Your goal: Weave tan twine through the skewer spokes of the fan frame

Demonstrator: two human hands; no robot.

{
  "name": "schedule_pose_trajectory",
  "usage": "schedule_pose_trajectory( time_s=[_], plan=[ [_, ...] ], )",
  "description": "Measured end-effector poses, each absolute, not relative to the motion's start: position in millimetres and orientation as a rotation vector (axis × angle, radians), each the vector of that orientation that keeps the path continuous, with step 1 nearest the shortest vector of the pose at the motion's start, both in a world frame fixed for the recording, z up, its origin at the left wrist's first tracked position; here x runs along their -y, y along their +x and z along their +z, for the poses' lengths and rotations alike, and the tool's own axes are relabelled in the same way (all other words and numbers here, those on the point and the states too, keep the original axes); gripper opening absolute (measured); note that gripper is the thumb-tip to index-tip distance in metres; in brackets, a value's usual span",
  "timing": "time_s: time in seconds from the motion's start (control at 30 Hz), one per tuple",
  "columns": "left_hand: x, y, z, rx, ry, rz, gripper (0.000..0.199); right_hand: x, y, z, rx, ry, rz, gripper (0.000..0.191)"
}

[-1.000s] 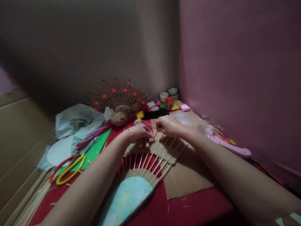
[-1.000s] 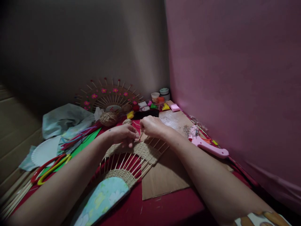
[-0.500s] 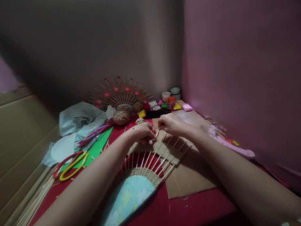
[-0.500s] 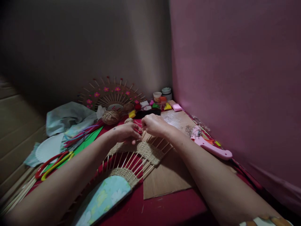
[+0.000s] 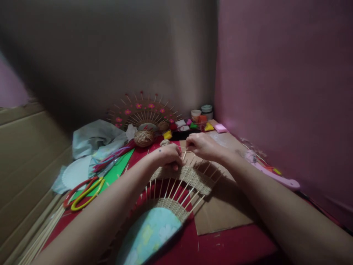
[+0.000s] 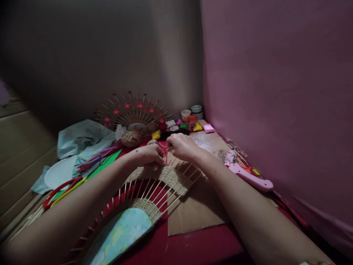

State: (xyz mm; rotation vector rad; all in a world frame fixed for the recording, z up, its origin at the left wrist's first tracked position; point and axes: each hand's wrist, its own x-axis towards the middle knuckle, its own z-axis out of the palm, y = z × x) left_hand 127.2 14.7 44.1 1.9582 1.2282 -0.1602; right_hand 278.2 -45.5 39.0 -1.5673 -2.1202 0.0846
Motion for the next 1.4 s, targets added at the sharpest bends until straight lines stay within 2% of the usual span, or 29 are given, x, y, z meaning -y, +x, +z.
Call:
schedule_pose_trajectory(
  time_s=[0.2, 0.37, 0.6, 0.97, 1.2, 1.4],
  plan=[
    [-19.5, 121.8, 39.0, -1.188, 2.0, -0.013, 0.004, 52.0, 278.1, 47.8, 2.155, -1.618, 0.097, 0.011],
    [-22.1, 109.6, 35.6, -1.124, 2.023, 0.183, 0.005, 63.7, 285.1, 68.4, 2.16, -1.883, 0.369, 0.013],
    [-19.4, 103.6, 34.1, -1.093, 1.84, 0.32, 0.039, 55.7, 298.1, 63.7, 2.042, -1.926, 0.445, 0.015],
    [-17.6, 99.4, 30.1, -1.034, 1.71, 0.383, 0.036, 55.1, 297.5, 61.3, 1.961, -2.005, 0.47, 0.016],
    [-16.0, 99.5, 28.4, -1.029, 1.661, 0.393, 0.042, 48.0, 310.2, 54.6, 1.909, -1.989, 0.677, 0.02],
    [-16.2, 100.6, 25.7, -1.084, 1.712, 0.369, 0.041, 57.1, 302.6, 63.6, 2.237, -1.853, 0.52, 0.018]
  ],
)
